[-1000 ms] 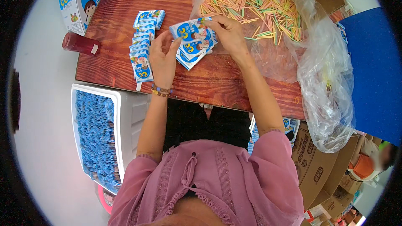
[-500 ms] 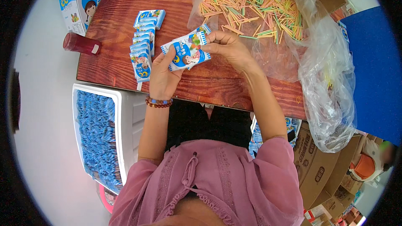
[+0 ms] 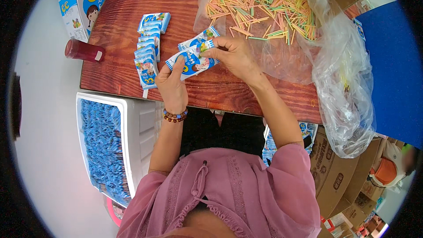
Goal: Sorting and packing small blue product packets into a plastic crate.
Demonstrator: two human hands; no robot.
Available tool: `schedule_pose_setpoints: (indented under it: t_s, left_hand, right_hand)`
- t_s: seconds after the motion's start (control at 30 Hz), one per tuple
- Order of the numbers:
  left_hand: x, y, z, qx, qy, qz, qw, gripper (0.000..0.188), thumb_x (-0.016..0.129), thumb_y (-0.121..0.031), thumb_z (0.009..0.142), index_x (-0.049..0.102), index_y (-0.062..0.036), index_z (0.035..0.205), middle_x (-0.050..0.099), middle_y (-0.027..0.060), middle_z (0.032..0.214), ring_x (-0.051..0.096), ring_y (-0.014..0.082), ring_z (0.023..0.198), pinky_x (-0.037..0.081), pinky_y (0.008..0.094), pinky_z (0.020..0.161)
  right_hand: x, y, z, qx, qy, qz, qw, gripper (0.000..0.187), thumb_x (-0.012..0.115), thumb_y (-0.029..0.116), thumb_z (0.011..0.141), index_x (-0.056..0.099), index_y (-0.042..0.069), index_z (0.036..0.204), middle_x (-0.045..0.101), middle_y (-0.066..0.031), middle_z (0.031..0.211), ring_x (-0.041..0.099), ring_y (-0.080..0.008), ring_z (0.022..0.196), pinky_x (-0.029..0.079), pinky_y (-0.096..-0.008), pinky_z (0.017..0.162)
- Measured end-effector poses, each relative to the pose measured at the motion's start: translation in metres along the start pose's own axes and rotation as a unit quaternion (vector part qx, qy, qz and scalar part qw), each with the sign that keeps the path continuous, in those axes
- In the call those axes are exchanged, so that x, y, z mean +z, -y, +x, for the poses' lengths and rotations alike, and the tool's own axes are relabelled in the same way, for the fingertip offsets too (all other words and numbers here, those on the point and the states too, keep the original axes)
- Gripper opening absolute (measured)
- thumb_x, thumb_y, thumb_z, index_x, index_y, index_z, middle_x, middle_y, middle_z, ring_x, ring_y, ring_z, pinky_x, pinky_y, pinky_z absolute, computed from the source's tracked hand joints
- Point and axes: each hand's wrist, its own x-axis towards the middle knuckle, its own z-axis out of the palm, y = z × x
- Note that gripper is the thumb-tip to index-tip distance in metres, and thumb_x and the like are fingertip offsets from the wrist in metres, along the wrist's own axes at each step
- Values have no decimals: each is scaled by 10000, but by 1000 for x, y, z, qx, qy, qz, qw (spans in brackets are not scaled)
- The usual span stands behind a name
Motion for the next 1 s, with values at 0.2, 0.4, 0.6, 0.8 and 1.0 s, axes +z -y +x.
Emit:
schedule_pose_setpoints:
  t_s: [0.2,0.4,0.6,0.8,1.0]
  left_hand:
    - [4,-2,-1,-64,-2,-87,994,178,637,-106,908,671,47,993,689,67,940,641,90,796,523,234,715]
    - [-6,-5,1,-132,20,-130,982,226,582,-199,950,650,10,1001,685,90,988,667,153,863,545,293,758]
    - [-7,-2,0,-174,53,-145,973,258,545,-238,971,646,-3,1006,682,86,1017,663,165,899,543,312,754]
    - [1,1,-5,-180,61,-156,969,263,547,-225,971,655,14,991,687,84,1001,666,149,870,542,300,740]
    - [-2,9,-6,-145,47,-136,979,257,537,-215,976,653,15,977,685,85,981,665,147,873,549,297,729]
  right_hand:
    - [1,3,-6,-1,-25,-31,999,125,671,113,871,679,0,817,653,31,750,541,-19,709,434,-192,621]
    - [-20,18,-11,-51,11,55,997,73,602,43,879,646,14,931,633,-37,955,583,-99,893,474,-268,763]
    - [-11,28,-17,-155,50,-239,957,222,678,31,789,666,75,1006,469,-101,1312,434,-245,1246,371,-382,1029]
    - [-4,22,-8,-259,128,-279,916,280,740,164,744,720,113,1019,435,-89,1423,356,-306,1335,275,-449,1085]
    - [-1,22,-11,-271,88,-331,900,213,733,172,740,730,98,940,505,-74,1370,386,-315,1316,305,-461,1075]
